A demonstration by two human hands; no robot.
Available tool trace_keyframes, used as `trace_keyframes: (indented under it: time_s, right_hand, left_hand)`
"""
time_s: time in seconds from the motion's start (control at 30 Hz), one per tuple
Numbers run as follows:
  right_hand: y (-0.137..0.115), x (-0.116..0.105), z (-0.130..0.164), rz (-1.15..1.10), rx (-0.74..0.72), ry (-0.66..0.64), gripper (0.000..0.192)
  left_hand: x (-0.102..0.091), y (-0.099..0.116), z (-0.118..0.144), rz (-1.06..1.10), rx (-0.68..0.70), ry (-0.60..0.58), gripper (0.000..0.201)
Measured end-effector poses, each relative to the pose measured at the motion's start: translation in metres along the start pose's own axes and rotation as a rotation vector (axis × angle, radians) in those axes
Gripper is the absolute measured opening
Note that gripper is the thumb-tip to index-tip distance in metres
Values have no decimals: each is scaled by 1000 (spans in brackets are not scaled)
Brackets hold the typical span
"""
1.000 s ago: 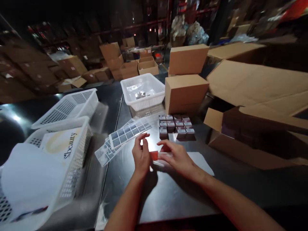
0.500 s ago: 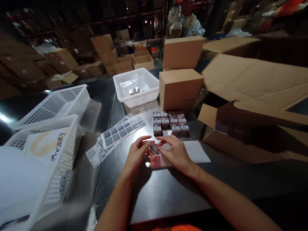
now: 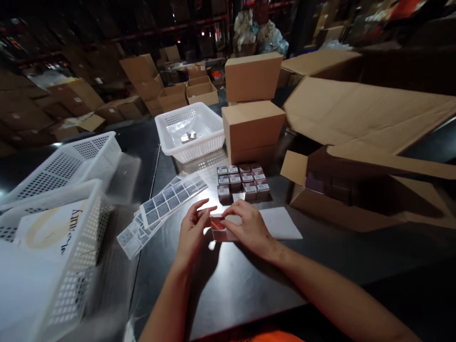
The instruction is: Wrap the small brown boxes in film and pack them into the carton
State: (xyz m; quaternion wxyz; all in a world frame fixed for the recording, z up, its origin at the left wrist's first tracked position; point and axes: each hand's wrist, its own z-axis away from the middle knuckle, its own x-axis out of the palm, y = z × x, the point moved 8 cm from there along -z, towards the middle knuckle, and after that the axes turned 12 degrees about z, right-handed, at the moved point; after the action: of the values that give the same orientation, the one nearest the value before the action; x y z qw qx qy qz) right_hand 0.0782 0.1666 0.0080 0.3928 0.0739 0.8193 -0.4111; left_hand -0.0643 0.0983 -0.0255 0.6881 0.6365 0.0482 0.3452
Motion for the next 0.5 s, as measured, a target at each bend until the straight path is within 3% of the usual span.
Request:
trace_keyframes:
  time_s: [0.2, 0.27, 0.33, 0.4, 0.5]
  right_hand:
    - [-28, -8, 4, -32, -340, -109, 9]
    - [-27, -22, -1, -84, -401, -61, 10]
    - [-14, -32, -13, 8, -368, 59, 21]
    - [1, -27, -24, 210, -349, 137, 43]
    - [13, 2, -33, 375, -419, 147, 63]
  left_hand:
    - [-14, -11, -9, 85, -126, 38, 73]
    - [-19, -7, -12, 61, -116, 32, 76]
    - [-20, -4, -13, 47, -105, 10, 73]
    - [-19, -3, -14, -2, -94, -13, 62]
    - [-20, -7, -15, -168, -47, 45, 42]
